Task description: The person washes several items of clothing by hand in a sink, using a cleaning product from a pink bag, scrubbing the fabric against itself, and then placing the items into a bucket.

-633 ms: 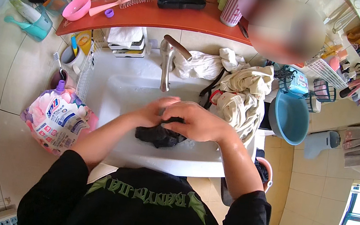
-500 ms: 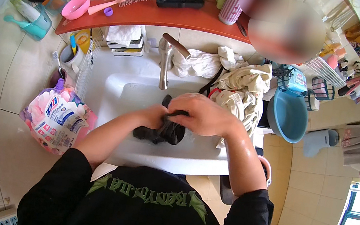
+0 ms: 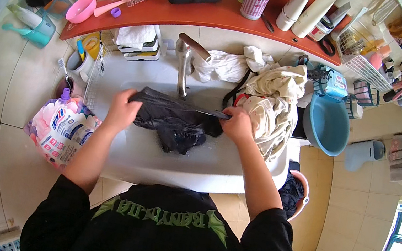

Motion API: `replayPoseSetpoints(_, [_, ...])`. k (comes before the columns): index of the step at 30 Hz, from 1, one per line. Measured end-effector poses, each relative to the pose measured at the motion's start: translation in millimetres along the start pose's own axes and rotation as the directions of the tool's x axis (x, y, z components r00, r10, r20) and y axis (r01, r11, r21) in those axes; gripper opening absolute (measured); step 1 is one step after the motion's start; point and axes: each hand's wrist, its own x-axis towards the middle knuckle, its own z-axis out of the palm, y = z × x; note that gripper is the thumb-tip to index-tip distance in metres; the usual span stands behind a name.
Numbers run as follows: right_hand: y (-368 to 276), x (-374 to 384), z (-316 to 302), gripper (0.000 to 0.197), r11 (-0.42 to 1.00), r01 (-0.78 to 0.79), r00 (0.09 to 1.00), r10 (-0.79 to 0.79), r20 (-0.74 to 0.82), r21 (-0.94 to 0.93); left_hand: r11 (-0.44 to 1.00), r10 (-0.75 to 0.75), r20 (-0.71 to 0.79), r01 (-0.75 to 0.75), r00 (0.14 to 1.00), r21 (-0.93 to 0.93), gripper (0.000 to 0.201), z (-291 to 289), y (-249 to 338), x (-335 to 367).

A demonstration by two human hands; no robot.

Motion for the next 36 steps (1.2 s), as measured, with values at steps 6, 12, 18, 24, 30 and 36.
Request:
replayPoseSetpoints(6, [31,9,4,0.049,0.850,-0.410,0.876,0.266,0.403,0.331,0.968,-0.183,0.305,0.117,0.935,0.223,0.030,-25,7,18])
replayPoseSetpoints(12, [18,29,-36,0.063,0.957,0.238,0.662,-0.037,0.749,-0.163,0.854,-0.365,0.848,-0.224,0.385,0.469,0.043,-25,-58,11])
replayPoseSetpoints(18, [40,46,11,0.035,0.966,0.114,0.881,0.010,0.474,-0.231,0.911,-0.381,0.373,0.276,0.846,0.306,0.024,26,-131,17])
replayPoseSetpoints(24, [13,9,116,0.043,0.971,0.232,0.957,-0.219,0.189,-0.052,0.973,-0.073,0.104,0.048,0.992,0.227,0.039,121,-146,-38])
replayPoseSetpoints(30, [9,20,131,0.043,0.987,-0.160,0.865,0.140,0.482,-0.001,0.752,-0.586,0.110,0.487,0.803,0.444,0.049,119,-125,-30])
replayPoseSetpoints(36, [11,21,141,0.049,-0.449,-0.469,0.686,0.358,0.634,0.761,0.841,-0.370,0.348,0.470,0.861,-0.268,0.040,145,-72,-24])
